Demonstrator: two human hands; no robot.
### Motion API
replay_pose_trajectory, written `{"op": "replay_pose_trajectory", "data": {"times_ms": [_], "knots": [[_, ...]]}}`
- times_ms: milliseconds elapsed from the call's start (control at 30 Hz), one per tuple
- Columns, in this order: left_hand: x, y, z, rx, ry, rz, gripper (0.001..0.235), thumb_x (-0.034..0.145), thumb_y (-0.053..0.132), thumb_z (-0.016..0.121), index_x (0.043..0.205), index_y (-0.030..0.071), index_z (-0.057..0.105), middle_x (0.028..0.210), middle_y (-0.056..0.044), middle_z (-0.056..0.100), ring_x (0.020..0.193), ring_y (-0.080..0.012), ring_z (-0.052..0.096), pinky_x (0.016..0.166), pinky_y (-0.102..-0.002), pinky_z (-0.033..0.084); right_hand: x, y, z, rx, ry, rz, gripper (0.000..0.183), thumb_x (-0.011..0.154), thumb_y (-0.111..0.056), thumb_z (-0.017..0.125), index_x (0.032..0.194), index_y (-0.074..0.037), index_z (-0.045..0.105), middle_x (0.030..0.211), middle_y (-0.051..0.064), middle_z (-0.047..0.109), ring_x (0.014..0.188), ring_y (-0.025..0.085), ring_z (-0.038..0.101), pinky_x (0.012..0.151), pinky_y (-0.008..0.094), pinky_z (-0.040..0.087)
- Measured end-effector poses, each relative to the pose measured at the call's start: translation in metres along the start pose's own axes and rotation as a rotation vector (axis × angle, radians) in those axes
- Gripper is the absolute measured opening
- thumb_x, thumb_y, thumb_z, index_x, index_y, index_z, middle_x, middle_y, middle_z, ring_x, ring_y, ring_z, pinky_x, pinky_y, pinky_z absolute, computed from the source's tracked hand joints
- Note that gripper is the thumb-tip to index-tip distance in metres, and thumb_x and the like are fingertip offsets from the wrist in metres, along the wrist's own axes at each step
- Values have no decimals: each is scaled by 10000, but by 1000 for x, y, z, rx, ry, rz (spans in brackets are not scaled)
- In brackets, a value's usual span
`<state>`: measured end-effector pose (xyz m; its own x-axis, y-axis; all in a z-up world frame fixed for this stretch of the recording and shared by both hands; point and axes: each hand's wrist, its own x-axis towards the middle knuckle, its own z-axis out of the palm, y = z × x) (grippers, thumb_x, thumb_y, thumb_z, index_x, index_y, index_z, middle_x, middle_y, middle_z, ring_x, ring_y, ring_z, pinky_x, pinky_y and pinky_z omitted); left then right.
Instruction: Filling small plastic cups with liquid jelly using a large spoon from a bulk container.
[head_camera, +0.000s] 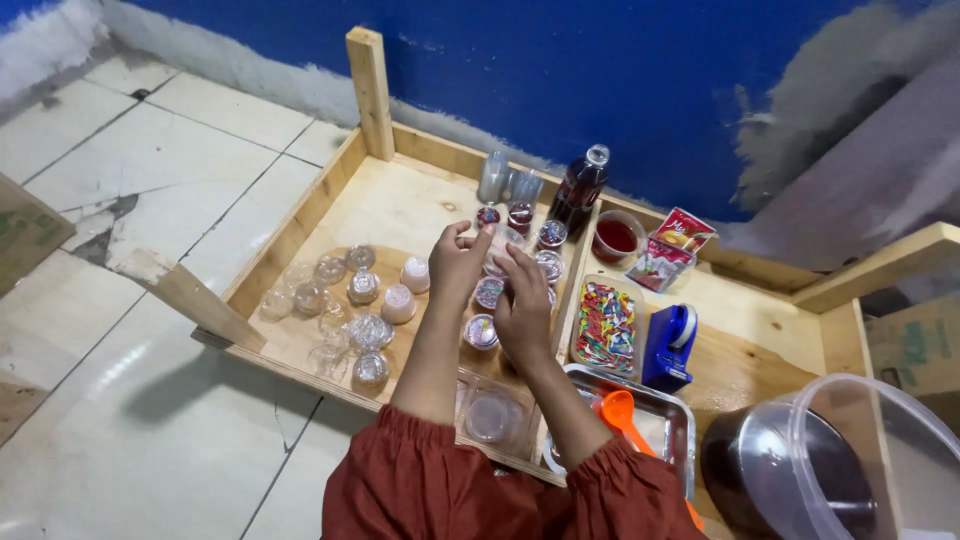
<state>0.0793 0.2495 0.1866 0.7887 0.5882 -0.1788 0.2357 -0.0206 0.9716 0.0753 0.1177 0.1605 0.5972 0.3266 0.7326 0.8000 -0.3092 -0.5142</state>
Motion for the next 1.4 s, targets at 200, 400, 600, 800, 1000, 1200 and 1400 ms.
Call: {"op": "replay_pose_trajectory", "data": {"times_ms": [200, 400, 600, 800, 1000, 1200, 1400], "knots": [[-86, 4, 34, -282, -222, 4, 846, 844, 449, 832, 1444, -47, 501, 1341, -387, 485, 1292, -404, 517, 891, -446, 589, -42, -14, -89, -51, -35, -214, 446, 790, 113, 529, 1134, -82, 734, 1359, 175, 636, 1302, 441, 561, 1087, 546, 461], [-138, -51, 89, -419, -386, -172, 735, 803, 339, 905, 1362, 10, 559, 1079, -100, 567, 958, -159, 624, 773, -259, 595, -106, -9, -175, -62, -110, -140, 393, 826, 98, 541, 1062, -117, 771, 1314, 128, 687, 1238, 392, 632, 1048, 488, 510], [-173, -92, 111, -321, -420, -236, 776, 800, 367, 927, 1360, -17, 552, 1118, -152, 586, 968, -200, 632, 792, -305, 599, -175, 79, -252, -451, -392, 80, 222, 840, -72, 677, 1040, -133, 753, 1119, 98, 698, 1120, 330, 664, 994, 452, 537], [-172, -148, 139, -89, -393, -234, 806, 702, 432, 1000, 1324, 62, 646, 1103, -148, 561, 986, -240, 675, 816, -350, 628, -236, 177, -259, -599, -1018, 909, 375, 857, -423, 735, 1196, -264, 754, 1184, 92, 750, 1169, 334, 707, 910, 497, 598], [-161, -147, 136, 139, -356, -146, 811, 689, 568, 942, 1336, 167, 663, 1216, -158, 683, 1070, -290, 695, 905, -405, 572, -283, 225, -208, -795, -1171, 961, 272, 747, -180, 793, 1017, -165, 814, 1000, 141, 774, 1017, 374, 742, 739, 578, 577], [-165, -131, 136, 100, -333, -148, 827, 692, 476, 949, 1360, 105, 634, 1260, -162, 692, 1050, -250, 702, 910, -373, 562, -228, 165, -216, -735, -1145, 1147, 318, 941, -147, 563, 1164, -37, 762, 1187, 201, 744, 1175, 406, 690, 870, 626, 554], [-170, -125, 135, 96, -327, -144, 815, 697, 459, 949, 1354, 94, 635, 1260, -158, 693, 1014, -214, 706, 875, -349, 569, -186, 148, -261, -566, -1041, 1014, 319, 845, -195, 714, 1140, -108, 798, 1137, 215, 761, 1170, 413, 697, 946, 567, 568]]}}
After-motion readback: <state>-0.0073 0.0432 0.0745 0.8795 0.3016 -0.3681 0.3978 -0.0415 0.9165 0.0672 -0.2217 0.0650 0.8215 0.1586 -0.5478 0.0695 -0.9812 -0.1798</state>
